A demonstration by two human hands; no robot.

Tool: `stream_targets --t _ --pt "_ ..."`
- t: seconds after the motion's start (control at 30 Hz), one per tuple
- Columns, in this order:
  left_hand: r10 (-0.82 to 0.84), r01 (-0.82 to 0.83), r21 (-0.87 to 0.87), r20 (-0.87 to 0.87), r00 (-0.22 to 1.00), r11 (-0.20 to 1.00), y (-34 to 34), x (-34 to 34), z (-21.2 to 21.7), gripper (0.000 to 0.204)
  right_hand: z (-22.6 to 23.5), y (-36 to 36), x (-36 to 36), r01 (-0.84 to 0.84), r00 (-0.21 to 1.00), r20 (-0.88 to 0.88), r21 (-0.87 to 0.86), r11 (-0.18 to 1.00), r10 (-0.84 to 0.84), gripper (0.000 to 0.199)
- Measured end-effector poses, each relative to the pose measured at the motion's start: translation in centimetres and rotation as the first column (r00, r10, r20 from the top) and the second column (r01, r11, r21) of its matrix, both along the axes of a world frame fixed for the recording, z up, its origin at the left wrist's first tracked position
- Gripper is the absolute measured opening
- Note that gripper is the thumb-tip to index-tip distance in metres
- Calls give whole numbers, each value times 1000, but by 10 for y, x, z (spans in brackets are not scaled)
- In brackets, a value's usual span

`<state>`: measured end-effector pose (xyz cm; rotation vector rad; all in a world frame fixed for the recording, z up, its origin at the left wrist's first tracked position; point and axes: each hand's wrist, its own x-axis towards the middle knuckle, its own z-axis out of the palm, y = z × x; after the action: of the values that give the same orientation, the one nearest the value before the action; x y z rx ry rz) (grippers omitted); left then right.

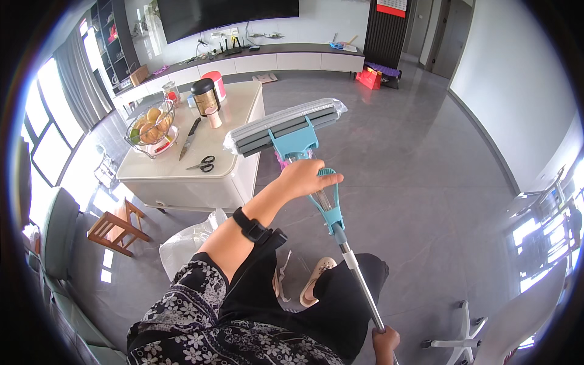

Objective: The recorder unboxes a new floor mop and assembles its components.

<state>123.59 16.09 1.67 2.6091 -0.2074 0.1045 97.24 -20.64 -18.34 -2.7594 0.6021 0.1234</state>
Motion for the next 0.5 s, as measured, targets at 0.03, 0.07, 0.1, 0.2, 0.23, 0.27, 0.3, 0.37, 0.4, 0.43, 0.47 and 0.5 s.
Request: stream_targets --t 0.03,0.07,0.1,0.2,0.23,0.27,0.3,0.37,0.4,0.43,0.47,0.5 --pt "12 -11 31 -36 999 999 -2 5 2 61 4 1 0 -12 1000 -3 -4 1000 12 29" --pt "12 -11 29 -37 999 1000 -4 11 4 61 5 2 0 -24 1000 -6 -7 1000 24 29" --pt "16 -10 61 -105 994 998 -8 18 8 61 5 1 -2 -24 1000 -7 -11 1000 24 29" --pt "16 -4 87 -141 990 996 -18 35 -9 59 7 -3 0 -45 999 -7 -37 998 45 30" --pt "1 8 82 -110 994 997 -21 37 -13 56 12 -8 3 44 978 -208 170 984 -7 31" --pt "4 5 80 -110 994 997 -24 37 -19 56 16 -10 5 169 914 -406 347 922 -15 33" --pt "61 -56 75 -58 996 996 -31 32 -22 53 15 -11 5 173 913 -407 345 923 -19 33" --pt "118 -117 66 -9 993 991 -40 21 -28 49 7 -13 1 140 929 -370 292 946 -23 31" --pt "159 -161 16 87 983 987 -47 13 -28 45 0 -16 -6 147 927 -373 289 946 -30 31" --pt "212 -209 -36 179 961 977 -50 4 -28 42 -8 -17 -14 81 954 -301 205 975 -16 31" --pt "224 -214 -67 304 926 975 -54 -3 -29 37 -14 -19 -18 20 974 -229 114 993 6 30" --pt "230 -221 -66 297 927 973 -55 -9 -29 37 -11 -14 -19 14 972 -236 113 993 13 30"
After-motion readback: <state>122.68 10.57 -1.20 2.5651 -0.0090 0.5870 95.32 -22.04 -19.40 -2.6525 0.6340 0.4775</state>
